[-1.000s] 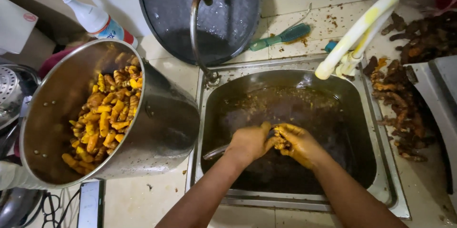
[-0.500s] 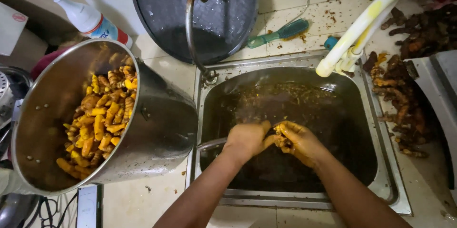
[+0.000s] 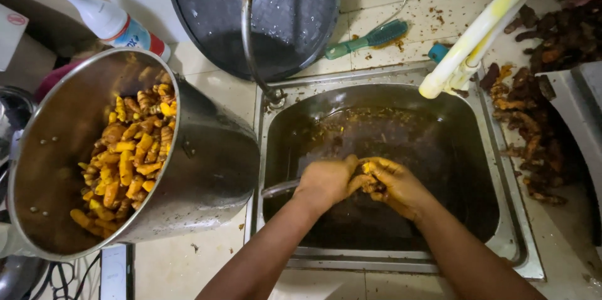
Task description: Washing and scrubbing turmeric roots in a sink filled with water to clean them
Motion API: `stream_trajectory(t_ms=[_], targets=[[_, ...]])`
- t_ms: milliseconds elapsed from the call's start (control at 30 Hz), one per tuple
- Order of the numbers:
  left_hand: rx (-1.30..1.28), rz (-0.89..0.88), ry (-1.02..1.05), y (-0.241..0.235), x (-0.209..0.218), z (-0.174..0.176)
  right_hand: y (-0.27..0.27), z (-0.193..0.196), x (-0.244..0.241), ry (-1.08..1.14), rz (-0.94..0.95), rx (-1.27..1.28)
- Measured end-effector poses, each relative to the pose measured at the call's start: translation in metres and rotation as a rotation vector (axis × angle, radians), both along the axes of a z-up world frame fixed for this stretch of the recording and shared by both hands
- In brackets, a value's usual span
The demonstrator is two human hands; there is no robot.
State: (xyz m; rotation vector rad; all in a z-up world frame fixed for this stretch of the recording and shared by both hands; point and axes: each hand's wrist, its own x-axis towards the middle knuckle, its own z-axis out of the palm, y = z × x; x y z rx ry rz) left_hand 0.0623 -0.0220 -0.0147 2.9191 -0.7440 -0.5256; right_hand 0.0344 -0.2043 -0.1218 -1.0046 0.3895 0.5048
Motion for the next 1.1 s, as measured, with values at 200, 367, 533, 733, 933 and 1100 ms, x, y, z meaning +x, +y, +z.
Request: stream_trajectory(t_ms=[200,367,533,733,933,1100], targets=[[-0.054,-0.048,-0.056,0.000,0.001,-0.006,0.000,-0.008,0.002,-0.033,-0.024,-0.054],[-0.060,-0.184,-0.299,0.006,-0.007,-0.058,0.001,0.001,0.002,-0.035,-0.038,-0.052],[-0.073,-0.140,-0.241,0.007,-0.004,-0.032,-0.001,0.001,0.000,-0.057,-0.050,-0.034],[-0.088,0.016,-0.119,0.005,-0.002,-0.018,-0.002,0.015,0.000,-0.072,-0.024,-0.008],[-0.084,0.001,-0.130,0.005,-0.002,-0.019,-0.002,0.008,0.000,-0.120,0.010,0.004],[-0.024,-0.090,-0.155,0.004,0.001,-0.033,0.002,0.013,0.001,-0.195,-0.075,-0.122]])
